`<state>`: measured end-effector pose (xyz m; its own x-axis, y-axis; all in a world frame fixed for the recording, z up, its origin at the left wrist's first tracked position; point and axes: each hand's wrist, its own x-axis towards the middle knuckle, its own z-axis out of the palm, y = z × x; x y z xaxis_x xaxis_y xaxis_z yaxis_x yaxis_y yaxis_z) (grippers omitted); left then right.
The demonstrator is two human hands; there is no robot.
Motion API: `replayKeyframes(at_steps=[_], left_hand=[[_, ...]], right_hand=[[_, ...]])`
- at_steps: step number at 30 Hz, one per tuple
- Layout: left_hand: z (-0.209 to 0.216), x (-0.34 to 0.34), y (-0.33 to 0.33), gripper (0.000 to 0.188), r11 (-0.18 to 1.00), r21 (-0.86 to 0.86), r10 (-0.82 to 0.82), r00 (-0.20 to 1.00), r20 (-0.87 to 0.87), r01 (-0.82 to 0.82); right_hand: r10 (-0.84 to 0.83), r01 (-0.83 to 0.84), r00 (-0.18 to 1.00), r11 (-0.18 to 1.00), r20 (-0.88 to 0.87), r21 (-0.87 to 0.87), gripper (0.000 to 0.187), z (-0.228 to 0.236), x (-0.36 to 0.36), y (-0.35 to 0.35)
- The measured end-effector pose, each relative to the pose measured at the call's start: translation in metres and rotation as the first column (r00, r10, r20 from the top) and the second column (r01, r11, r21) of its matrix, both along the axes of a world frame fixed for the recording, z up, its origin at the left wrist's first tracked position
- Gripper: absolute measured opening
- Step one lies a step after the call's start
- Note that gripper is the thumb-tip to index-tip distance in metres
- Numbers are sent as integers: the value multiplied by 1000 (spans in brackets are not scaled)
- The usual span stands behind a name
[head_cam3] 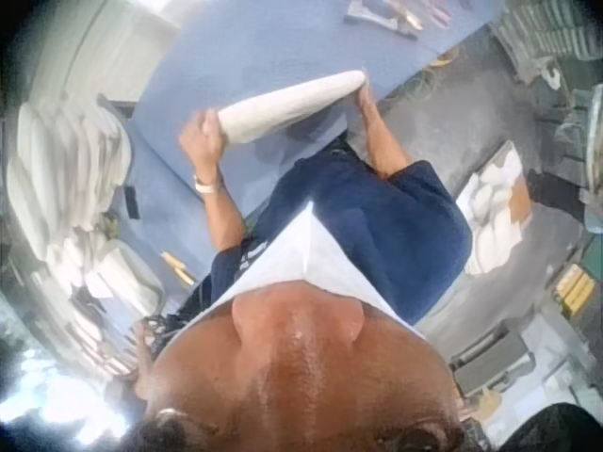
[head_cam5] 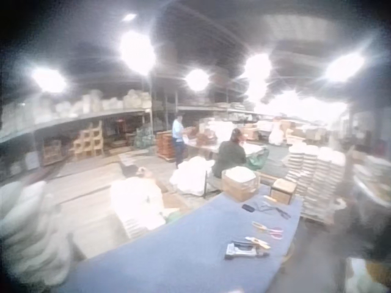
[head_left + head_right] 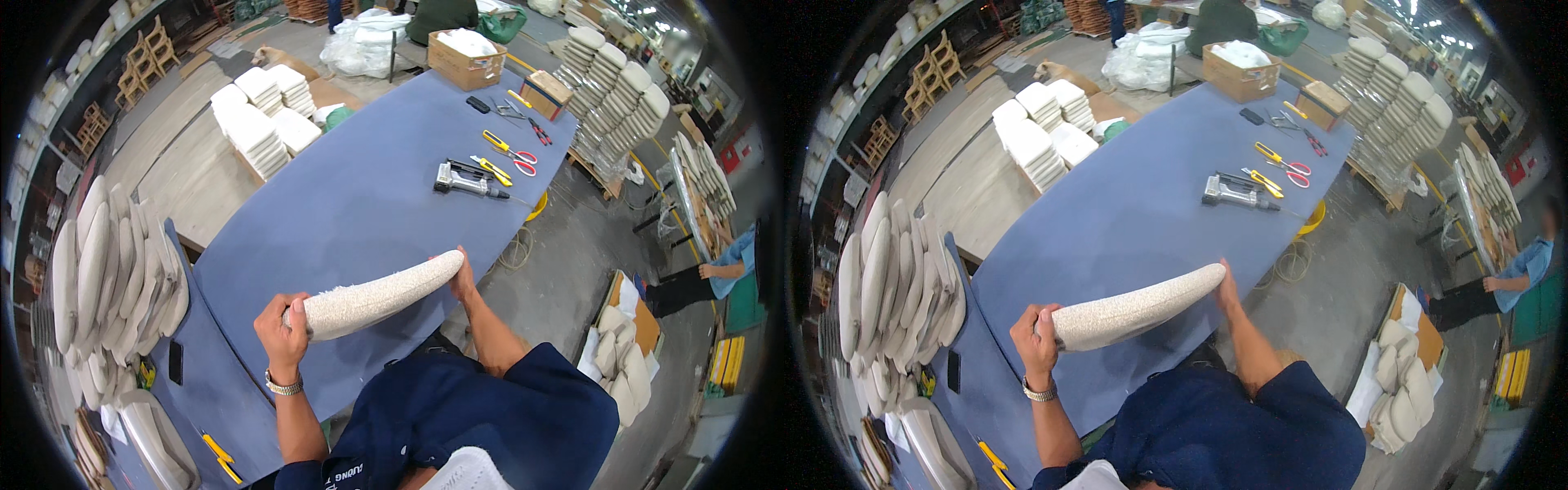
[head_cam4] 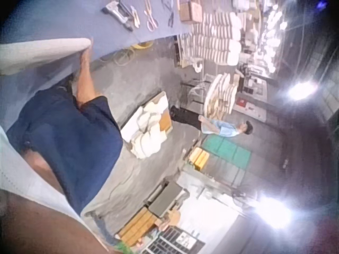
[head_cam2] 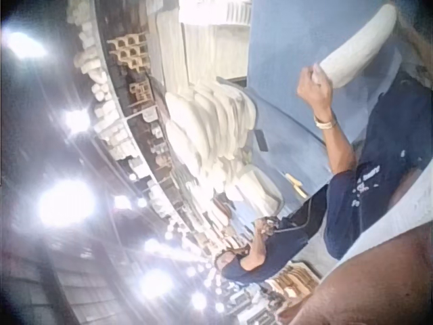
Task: The person staples fabric onto cushion cores using a pneumatic staple gun, trims excess fabric with a utility knife, and stacks the finished cushions. The person repeats this process for multiple cushion units on a blue worktable.
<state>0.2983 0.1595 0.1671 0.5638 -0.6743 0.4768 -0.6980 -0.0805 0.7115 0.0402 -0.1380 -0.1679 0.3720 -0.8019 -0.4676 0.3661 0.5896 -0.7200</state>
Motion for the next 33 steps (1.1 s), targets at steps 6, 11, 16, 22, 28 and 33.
replayKeyframes(at_steps=[6, 11, 16, 22, 28, 33], left_hand=[[-28, 11, 37, 38, 995, -5, 94, 970, -223, -98], [-33, 17, 25, 41, 997, 67, 45, 956, -291, -27], [-73, 20, -2, 40, 982, -171, -15, 872, -490, -79], [2, -7, -32, 29, 963, 77, -226, 928, -298, 259], [158, -5, -31, 59, 328, -444, -708, 529, 469, 834], [201, -14, -26, 59, 240, -247, -667, 345, 660, 939]], right_hand=[[-146, 142, 986, 988, 79, 57, 58, 21, 23, 30], [-271, 271, 933, 962, 235, 35, 49, 81, -3, 31], [-321, 381, 889, 914, 325, -138, 51, 149, -35, 13], [-323, 142, 930, 756, -176, -639, 40, 135, -50, 21], [-375, 125, 818, 857, -437, -501, 31, 102, -73, 65], [-338, 117, 834, 881, -437, -459, 29, 90, -80, 70]])
